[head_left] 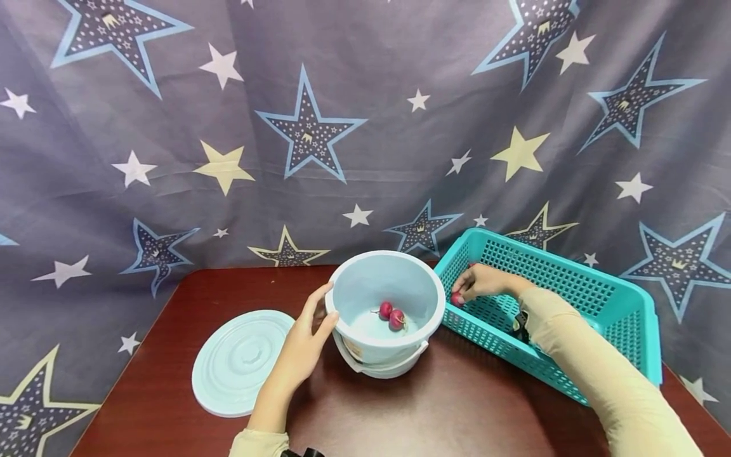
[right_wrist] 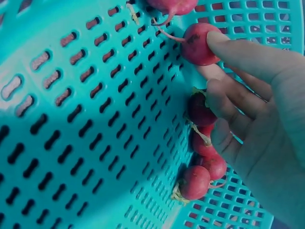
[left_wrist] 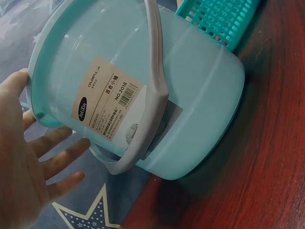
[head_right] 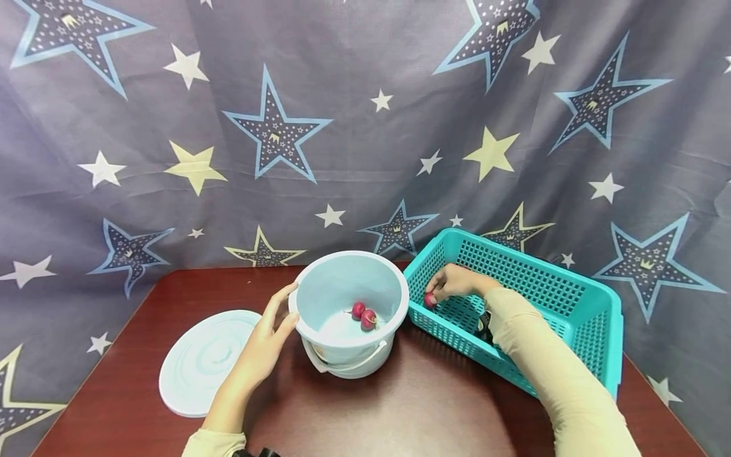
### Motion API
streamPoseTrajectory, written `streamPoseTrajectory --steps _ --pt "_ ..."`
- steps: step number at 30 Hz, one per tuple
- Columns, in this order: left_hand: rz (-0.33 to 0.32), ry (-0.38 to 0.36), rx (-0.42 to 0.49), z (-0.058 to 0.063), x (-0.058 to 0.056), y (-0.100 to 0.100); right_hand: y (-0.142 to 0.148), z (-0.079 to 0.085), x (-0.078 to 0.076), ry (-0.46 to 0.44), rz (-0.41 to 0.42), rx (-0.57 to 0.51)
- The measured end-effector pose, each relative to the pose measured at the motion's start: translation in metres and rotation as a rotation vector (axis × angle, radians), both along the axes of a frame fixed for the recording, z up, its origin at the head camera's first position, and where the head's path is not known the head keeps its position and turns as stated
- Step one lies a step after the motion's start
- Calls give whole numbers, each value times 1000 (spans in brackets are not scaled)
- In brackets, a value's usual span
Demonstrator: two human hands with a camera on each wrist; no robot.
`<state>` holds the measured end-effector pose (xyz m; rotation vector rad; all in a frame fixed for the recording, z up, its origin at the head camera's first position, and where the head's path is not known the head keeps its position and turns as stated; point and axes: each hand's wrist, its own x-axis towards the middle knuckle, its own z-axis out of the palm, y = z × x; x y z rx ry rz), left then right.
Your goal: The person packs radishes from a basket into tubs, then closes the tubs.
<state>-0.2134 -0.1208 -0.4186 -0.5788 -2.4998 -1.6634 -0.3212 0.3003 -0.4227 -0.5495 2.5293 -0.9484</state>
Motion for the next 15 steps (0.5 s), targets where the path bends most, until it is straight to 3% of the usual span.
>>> streamPoseTrajectory --steps 15 --pt "-2 -22 7 0 0 -1 8 23 4 87 -56 24"
